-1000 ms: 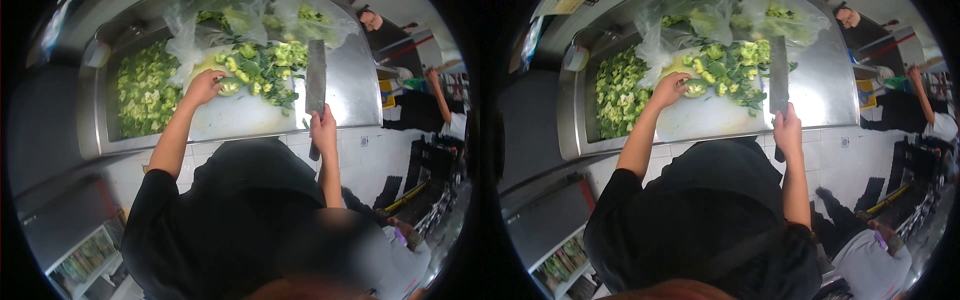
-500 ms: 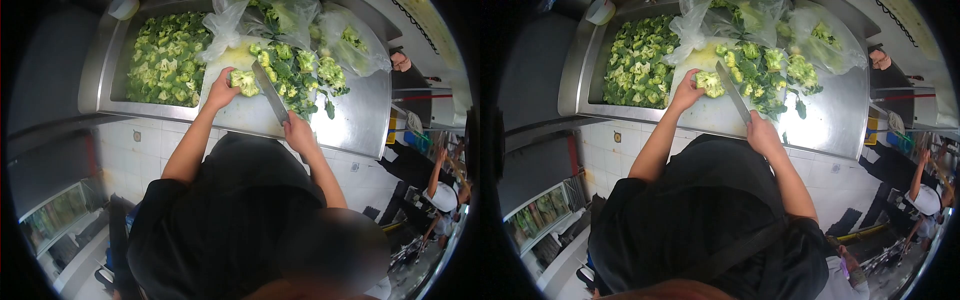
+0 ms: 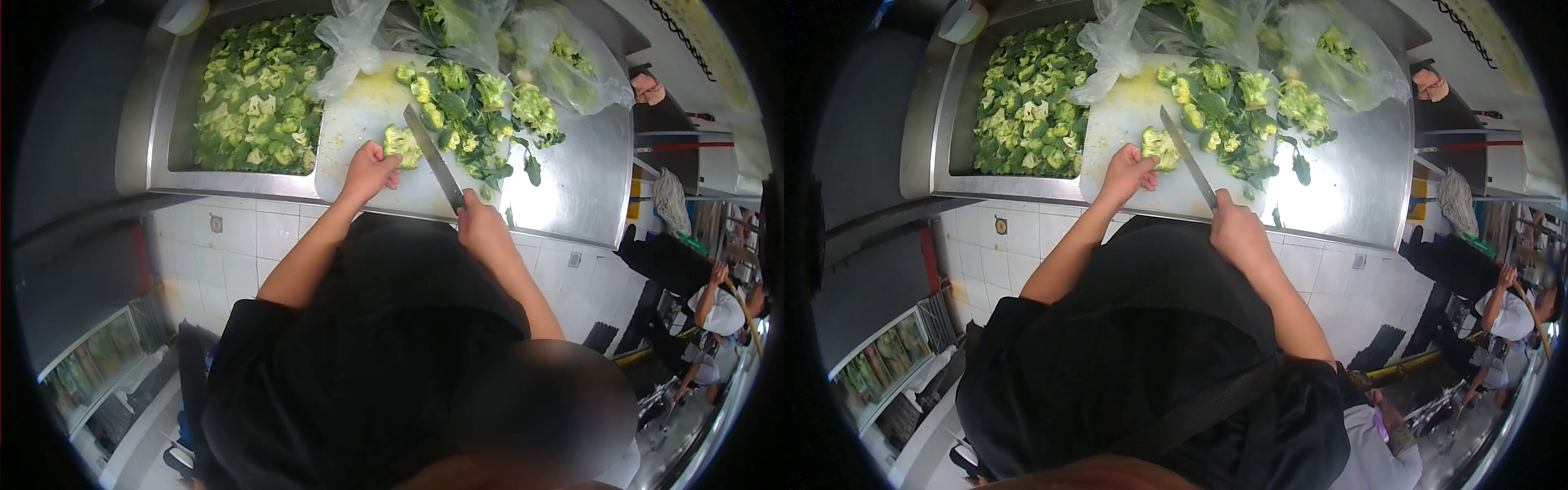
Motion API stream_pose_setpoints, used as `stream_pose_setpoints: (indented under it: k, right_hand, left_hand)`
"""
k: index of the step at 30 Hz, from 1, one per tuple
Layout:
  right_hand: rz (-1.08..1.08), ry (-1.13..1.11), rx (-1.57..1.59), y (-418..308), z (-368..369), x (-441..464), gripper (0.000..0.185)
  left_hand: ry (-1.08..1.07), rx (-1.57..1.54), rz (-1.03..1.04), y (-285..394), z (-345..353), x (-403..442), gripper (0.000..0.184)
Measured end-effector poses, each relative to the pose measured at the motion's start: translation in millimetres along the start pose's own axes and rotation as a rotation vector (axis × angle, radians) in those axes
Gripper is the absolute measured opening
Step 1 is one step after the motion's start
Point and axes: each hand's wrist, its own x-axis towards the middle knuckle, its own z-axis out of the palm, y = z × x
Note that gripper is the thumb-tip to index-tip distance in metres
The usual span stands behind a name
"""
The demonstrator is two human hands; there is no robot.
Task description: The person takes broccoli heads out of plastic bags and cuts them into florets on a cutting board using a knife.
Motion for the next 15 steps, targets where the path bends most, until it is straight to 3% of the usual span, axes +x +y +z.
stream_pose_setpoints:
  k: [10,13,15]
  right_hand:
    - [0.019,-0.095,-0.128,30.6,33.3,17.6,0.029]
    - [0.043,-0.003,-0.083,13.6,19.0,13.9,0.027]
    - [-0.076,0.068,-0.065,4.6,11.1,14.0,0.027]
  left_hand:
    - [-0.011,-0.005,0.047,3.7,-23.2,8.8,0.031]
    - [0.12,0.098,0.091,12.5,-44.1,28.0,0.028]
    - [0.126,0.153,0.091,15.5,-49.0,43.0,0.028]
